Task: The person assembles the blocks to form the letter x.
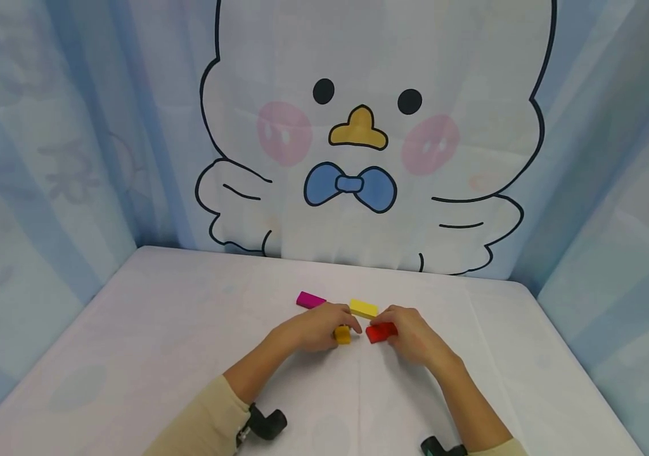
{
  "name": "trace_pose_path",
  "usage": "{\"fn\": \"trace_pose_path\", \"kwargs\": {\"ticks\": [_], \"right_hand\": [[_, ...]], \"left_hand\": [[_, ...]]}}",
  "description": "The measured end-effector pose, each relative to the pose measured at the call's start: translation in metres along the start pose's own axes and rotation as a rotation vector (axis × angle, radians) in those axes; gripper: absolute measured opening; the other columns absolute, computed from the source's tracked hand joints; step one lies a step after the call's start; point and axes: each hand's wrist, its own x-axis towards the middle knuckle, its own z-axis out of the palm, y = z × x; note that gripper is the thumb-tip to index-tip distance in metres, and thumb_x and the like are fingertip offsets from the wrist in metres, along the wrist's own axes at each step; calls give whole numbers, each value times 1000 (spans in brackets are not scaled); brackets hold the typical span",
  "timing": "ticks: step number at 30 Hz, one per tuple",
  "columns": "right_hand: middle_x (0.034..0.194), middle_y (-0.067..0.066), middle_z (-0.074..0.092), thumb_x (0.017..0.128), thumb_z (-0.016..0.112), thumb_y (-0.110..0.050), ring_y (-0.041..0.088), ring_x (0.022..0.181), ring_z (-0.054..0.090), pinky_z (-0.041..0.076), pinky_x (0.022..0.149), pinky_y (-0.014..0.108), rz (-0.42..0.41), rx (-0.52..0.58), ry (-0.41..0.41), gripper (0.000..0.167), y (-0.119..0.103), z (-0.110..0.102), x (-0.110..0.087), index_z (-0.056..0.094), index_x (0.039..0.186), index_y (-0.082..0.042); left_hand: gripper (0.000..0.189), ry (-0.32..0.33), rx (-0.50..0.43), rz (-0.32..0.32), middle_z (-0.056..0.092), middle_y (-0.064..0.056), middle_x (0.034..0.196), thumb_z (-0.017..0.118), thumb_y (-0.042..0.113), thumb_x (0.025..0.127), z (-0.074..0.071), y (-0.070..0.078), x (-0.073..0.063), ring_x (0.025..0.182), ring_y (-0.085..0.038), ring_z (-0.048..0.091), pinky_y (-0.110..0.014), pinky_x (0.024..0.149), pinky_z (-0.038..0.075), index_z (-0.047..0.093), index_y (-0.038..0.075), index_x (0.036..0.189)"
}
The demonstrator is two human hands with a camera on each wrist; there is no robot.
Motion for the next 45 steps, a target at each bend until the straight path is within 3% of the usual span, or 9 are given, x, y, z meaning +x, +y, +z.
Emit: {"fn": "trace_pose_path", "kwargs": {"ticks": [11,28,34,45], "right_hand": [[112,4,73,87,71,13,23,104,65,59,99,46,7,-7,1,36,1,0,2,78,115,-9],[112,4,73,89,75,7,23,106,64,59,100,45,66,-9,-6,34,1,2,1,79,117,-11],[113,5,72,89,75,6,24,108,64,58,100,47,94,-19,-14,36,0,-1,-1,78,121,-12],[113,6,73,89,74,6,24,107,63,57,102,48,92,-11,-12,35,-3,-4,-3,78,120,-10]], "left_hand": [[38,10,-3,-12,64,0,139,79,5,91,0,4,-1,125,-15,61,-29,106,54,74,21,125],[26,44,-6,-29,69,3,118,82,11,89,-4,20,-18,107,-12,63,-21,93,57,77,18,113],[22,44,20,-24,67,4,105,84,12,87,-1,27,-23,95,-8,60,-16,84,55,77,18,107],[23,46,15,-51,67,5,103,88,15,84,8,32,-27,93,-6,61,-15,83,55,78,18,105]]}}
